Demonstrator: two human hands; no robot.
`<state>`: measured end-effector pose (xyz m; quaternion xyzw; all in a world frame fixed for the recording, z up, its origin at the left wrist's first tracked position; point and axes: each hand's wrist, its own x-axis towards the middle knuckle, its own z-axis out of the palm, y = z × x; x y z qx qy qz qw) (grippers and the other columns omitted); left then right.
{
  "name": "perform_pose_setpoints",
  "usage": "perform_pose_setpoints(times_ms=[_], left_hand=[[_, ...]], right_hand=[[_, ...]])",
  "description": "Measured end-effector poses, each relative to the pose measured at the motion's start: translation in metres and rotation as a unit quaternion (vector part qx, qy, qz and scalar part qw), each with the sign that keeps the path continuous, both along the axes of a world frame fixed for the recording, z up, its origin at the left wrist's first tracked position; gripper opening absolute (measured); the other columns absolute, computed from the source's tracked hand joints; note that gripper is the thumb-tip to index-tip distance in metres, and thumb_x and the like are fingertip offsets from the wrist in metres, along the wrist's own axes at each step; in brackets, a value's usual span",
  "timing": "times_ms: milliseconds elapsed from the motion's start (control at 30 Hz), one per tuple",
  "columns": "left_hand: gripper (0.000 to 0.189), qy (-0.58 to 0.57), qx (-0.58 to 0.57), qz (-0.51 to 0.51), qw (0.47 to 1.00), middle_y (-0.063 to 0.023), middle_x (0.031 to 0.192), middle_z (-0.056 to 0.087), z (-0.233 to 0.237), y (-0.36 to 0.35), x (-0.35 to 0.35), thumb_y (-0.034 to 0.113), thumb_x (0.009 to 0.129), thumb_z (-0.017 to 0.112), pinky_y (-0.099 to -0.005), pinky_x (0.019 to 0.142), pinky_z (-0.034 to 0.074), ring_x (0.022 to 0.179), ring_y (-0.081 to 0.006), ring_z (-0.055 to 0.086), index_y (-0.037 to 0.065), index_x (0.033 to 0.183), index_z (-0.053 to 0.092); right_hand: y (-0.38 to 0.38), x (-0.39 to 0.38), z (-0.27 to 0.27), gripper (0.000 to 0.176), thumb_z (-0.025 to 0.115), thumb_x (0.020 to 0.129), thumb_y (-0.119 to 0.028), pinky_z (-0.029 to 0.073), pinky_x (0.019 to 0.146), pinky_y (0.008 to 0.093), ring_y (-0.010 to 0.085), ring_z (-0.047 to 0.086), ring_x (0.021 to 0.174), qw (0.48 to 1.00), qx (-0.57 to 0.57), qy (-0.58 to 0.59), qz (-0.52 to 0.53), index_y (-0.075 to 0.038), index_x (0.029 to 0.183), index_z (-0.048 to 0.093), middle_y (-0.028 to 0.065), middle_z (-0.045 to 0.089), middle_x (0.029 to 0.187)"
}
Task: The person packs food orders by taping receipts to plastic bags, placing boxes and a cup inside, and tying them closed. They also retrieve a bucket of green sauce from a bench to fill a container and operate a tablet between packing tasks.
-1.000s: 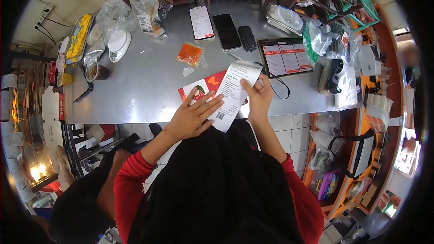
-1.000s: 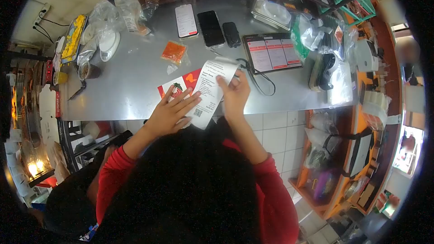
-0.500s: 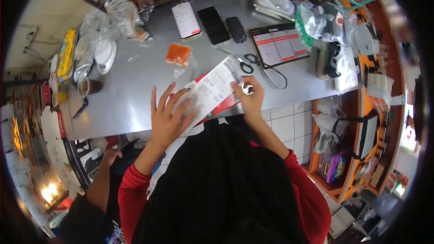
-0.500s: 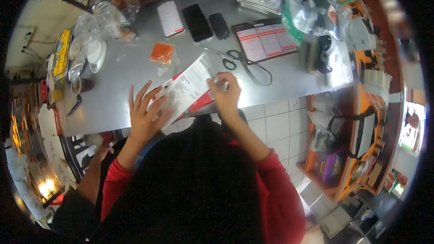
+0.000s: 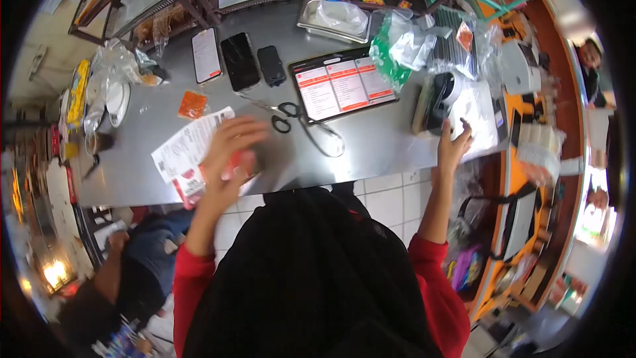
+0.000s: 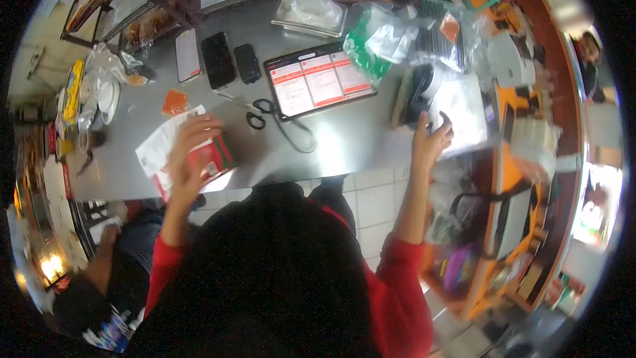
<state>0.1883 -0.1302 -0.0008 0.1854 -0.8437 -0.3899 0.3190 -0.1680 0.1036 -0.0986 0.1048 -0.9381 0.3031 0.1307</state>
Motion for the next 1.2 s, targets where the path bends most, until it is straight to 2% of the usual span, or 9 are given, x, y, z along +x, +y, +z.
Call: perform_pose_setpoints(times_ms=[100,167,333,467,600,700,833,1033,1200], left_hand=[[0.046,0.064,0.161,-0.075,0.982,-0.0142,0.114,0.056,-0.037,0.073,-0.155,0.008,0.073,0.066,-0.0379,0.096,0.038,0.108,-0.0307,0.052,0.003,0.118,0.055],[0.060,0.048,0.036,-0.074,0.995,-0.0142,0.122,0.048,-0.087,0.113,-0.247,0.014,0.069,0.072,-0.0399,0.095,0.039,0.111,-0.0315,0.049,0.005,0.124,0.048],[0.047,0.002,0.109,-0.082,0.991,-0.0097,0.108,0.052,-0.128,0.154,-0.310,0.020,0.065,0.075,-0.0405,0.094,0.039,0.107,-0.0306,0.048,0.006,0.108,0.059],[0.041,-0.010,-0.053,-0.046,0.997,-0.0050,0.106,0.054,-0.131,0.147,-0.310,0.029,0.065,0.074,-0.0411,0.097,0.037,0.107,-0.0256,0.049,0.009,0.100,0.065],[0.040,-0.020,-0.115,-0.041,0.992,-0.0035,0.107,0.056,-0.129,0.143,-0.309,0.036,0.068,0.071,-0.0437,0.099,0.033,0.107,-0.0230,0.049,0.012,0.100,0.066],[0.044,-0.067,-0.120,-0.056,0.989,-0.0043,0.114,0.052,-0.125,0.150,-0.307,0.030,0.071,0.069,-0.0471,0.104,0.028,0.115,-0.0226,0.045,0.012,0.110,0.061],[0.040,-0.098,-0.167,-0.095,0.976,-0.0075,0.136,0.040,-0.091,0.128,-0.258,0.017,0.078,0.060,-0.0506,0.105,0.025,0.130,-0.0238,0.033,0.010,0.117,0.054],[0.048,-0.206,-0.218,0.234,0.925,-0.0120,0.139,0.038,-0.027,-0.019,-0.025,0.013,0.084,0.052,-0.0464,0.100,0.030,0.127,-0.0309,0.037,0.013,0.131,0.044],[0.052,-0.370,-0.184,0.216,0.885,-0.0105,0.146,0.027,-0.061,-0.012,0.072,0.028,0.090,0.047,-0.0537,0.107,0.016,0.135,-0.0272,0.026,0.017,0.139,0.035]], right_hand=[[0.017,-0.042,0.011,0.044,0.059,0.085,-0.036,0.051,0.073,0.0420,0.0248,0.054,0.097,0.896,-0.194,-0.386,0.103,-0.003,0.113,0.051,0.0114,0.052,0.106],[0.024,-0.058,0.015,0.035,0.056,0.088,-0.032,0.053,0.075,0.0454,0.0250,0.051,0.103,0.821,-0.286,-0.480,0.111,-0.003,0.106,0.055,0.0094,0.054,0.110],[0.028,-0.078,0.021,0.022,0.057,0.086,-0.014,0.056,0.075,0.0405,0.0169,0.058,0.090,0.795,-0.217,-0.528,0.204,0.003,0.099,0.061,0.0088,0.059,0.100],[0.037,-0.060,0.039,0.023,0.063,0.081,-0.015,0.052,0.078,0.0366,0.0193,0.051,0.107,0.743,-0.404,-0.495,0.197,0.006,0.091,0.063,0.0128,0.049,0.122],[0.060,-0.036,0.011,0.010,0.062,0.077,-0.007,0.047,0.080,0.0424,0.0230,0.046,0.115,0.909,-0.165,-0.195,0.329,-0.004,0.069,0.068,0.0108,0.049,0.124],[0.082,-0.061,0.012,0.008,0.070,0.070,-0.019,0.049,0.075,0.0368,0.0319,0.060,0.092,0.904,0.347,-0.100,0.231,-0.011,0.072,0.071,0.0076,0.063,0.095],[0.082,-0.062,0.071,0.014,0.063,0.082,-0.014,0.048,0.064,0.0292,0.0181,0.063,0.066,0.814,0.134,-0.422,0.375,0.000,0.079,0.063,0.0096,0.065,0.073],[-0.048,0.025,0.073,0.019,0.056,0.089,-0.013,0.042,0.054,0.0238,0.0088,0.054,0.056,0.693,-0.030,-0.351,0.629,0.000,0.075,0.058,0.0036,0.057,0.065],[-0.193,0.177,0.091,0.035,0.060,0.087,-0.022,0.039,0.047,0.0250,0.0081,0.051,0.049,0.549,0.036,-0.452,0.702,-0.002,0.060,0.051,0.0015,0.046,0.048]])
